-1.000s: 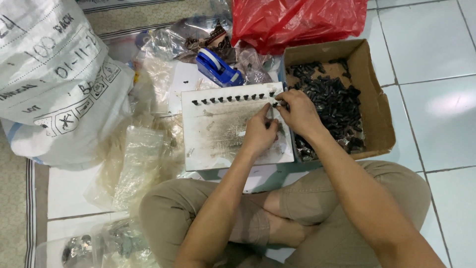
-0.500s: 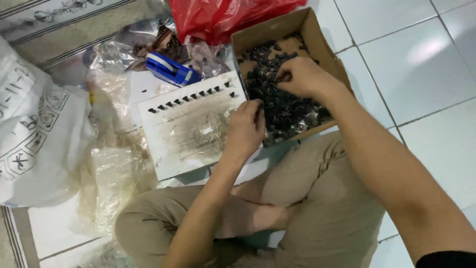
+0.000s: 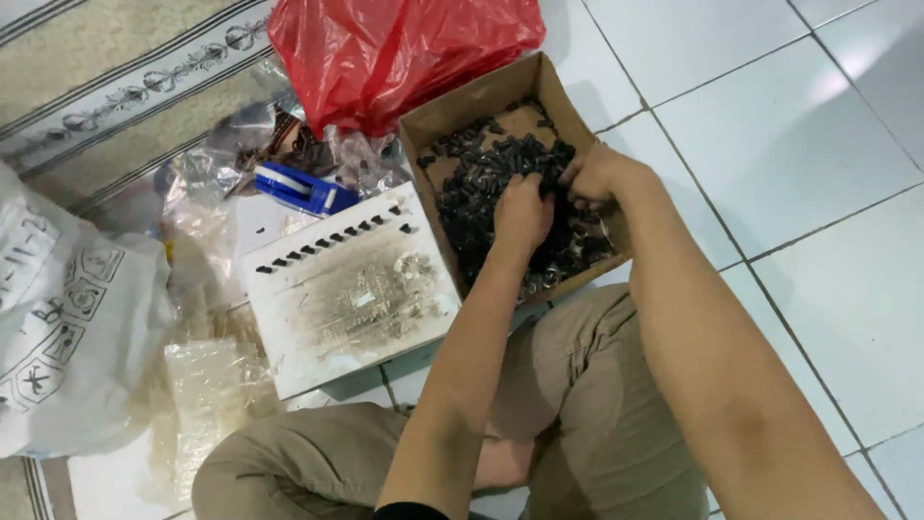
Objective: The person sits on the floor and repeatedly picks small black plastic components from a cardboard box, then places them into slots on a white rectangular board. The person handles the components one at a time, filling the slots in a row.
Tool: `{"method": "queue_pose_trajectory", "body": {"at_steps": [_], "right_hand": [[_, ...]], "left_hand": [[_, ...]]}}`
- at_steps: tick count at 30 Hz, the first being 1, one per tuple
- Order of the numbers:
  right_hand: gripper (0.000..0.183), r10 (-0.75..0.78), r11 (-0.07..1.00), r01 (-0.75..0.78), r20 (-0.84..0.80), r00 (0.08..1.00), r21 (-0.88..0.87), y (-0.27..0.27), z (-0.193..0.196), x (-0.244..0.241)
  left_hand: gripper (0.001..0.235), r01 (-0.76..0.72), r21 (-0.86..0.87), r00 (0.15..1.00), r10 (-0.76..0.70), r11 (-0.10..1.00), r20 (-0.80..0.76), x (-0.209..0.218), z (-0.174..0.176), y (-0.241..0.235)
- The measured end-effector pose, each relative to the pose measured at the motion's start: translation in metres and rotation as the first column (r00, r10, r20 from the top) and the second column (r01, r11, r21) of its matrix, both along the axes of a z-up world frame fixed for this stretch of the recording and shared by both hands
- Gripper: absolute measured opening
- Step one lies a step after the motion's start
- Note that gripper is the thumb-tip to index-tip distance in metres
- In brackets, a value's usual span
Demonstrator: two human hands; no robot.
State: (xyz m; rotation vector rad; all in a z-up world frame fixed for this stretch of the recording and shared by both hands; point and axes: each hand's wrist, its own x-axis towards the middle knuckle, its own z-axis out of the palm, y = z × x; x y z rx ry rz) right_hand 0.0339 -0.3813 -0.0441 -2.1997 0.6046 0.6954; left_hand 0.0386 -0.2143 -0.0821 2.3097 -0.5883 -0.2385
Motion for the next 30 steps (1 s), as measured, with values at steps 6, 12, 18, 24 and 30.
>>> {"method": "queue_pose_trajectory", "body": {"at_steps": [6,12,18,24,30], "right_hand": [[0.036,0.116,0.988,-0.113,0.021,0.993,-0.109,-0.003,-0.028,0.023],[0.04,0.155,0.977,-0.149,0.028,0.987,-0.155,-0.014,-0.11,0.048],[0.036,0.14,0.977,-0.131,0.044,0.989,-0.169,0.01,-0.045,0.028],[0.031,0.192,0.97,-0.182,0.046,0.98,-0.16,0.024,-0.013,0.02],[0.016,0.216,0.954,-0.182,0.122,0.969,-0.239,0.043,-0.031,0.024]], "left_hand": [[0.021,-0.172,-0.121,0.972,0.149,0.978,-0.18,0.024,-0.05,-0.019],[0.027,-0.244,-0.084,0.893,0.19,0.966,-0.409,0.026,-0.033,0.001],[0.023,-0.35,-0.066,0.856,0.29,0.934,-0.429,0.037,-0.033,0.036],[0.03,-0.371,0.054,0.82,0.354,0.927,-0.451,0.025,0.021,0.056],[0.029,-0.46,-0.033,0.768,0.379,0.887,-0.516,0.015,0.044,0.058]]}}
